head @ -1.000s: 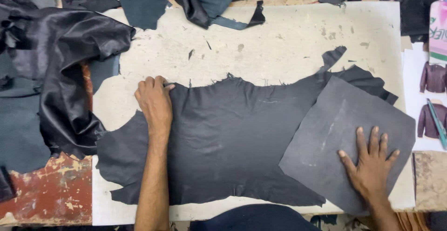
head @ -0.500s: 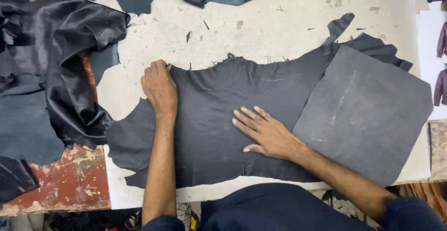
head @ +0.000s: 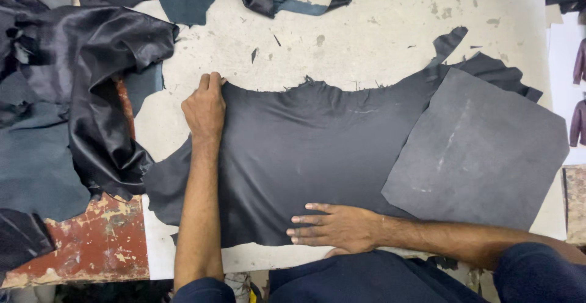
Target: The person places a paper pattern on a large piece of black fabric, aligns it, and cuts along the pattern's edges using a rotary cutter. They then remove the cut piece and set it aside, repeating the process with another fabric piece.
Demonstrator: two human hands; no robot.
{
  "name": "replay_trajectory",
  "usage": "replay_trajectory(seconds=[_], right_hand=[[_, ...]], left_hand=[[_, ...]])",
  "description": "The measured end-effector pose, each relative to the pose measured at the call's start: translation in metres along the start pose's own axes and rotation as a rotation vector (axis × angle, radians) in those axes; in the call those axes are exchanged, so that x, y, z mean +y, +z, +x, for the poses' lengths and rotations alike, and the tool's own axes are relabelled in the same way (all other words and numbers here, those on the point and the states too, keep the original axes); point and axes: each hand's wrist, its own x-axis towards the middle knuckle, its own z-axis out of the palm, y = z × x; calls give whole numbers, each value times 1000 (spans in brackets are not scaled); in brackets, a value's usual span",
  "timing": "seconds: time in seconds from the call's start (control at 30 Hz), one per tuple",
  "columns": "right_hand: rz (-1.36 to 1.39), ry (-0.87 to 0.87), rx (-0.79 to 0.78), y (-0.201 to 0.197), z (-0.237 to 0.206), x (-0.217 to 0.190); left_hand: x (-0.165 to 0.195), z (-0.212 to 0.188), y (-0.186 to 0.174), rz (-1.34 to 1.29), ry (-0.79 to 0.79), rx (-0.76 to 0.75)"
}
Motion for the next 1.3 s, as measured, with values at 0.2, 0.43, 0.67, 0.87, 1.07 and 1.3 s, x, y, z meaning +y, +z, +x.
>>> replay_trajectory(seconds=[0.2,0.43,0.67,0.87,1.07,1.3], right_hand=[[418,79,175,-28,-15,-2],[-289,938,609,-107,-35,122],[-329,667,400,-111,-26,179],[-508,454,333,-104,-35,231],[-495,410,347,-109,-35,277],[-471,355,308,-111,-30,308]], left_hand=[[50,-15,-46,146,-154,-137],[253,-127,-127,-401,-167,-305],[257,-169,-128,-276,-181,-456],[245,-171,-111,-264,-234,-472],[237,-161,-78,-246,-246,-507],[233,-157,-63,-201,-250,-550]])
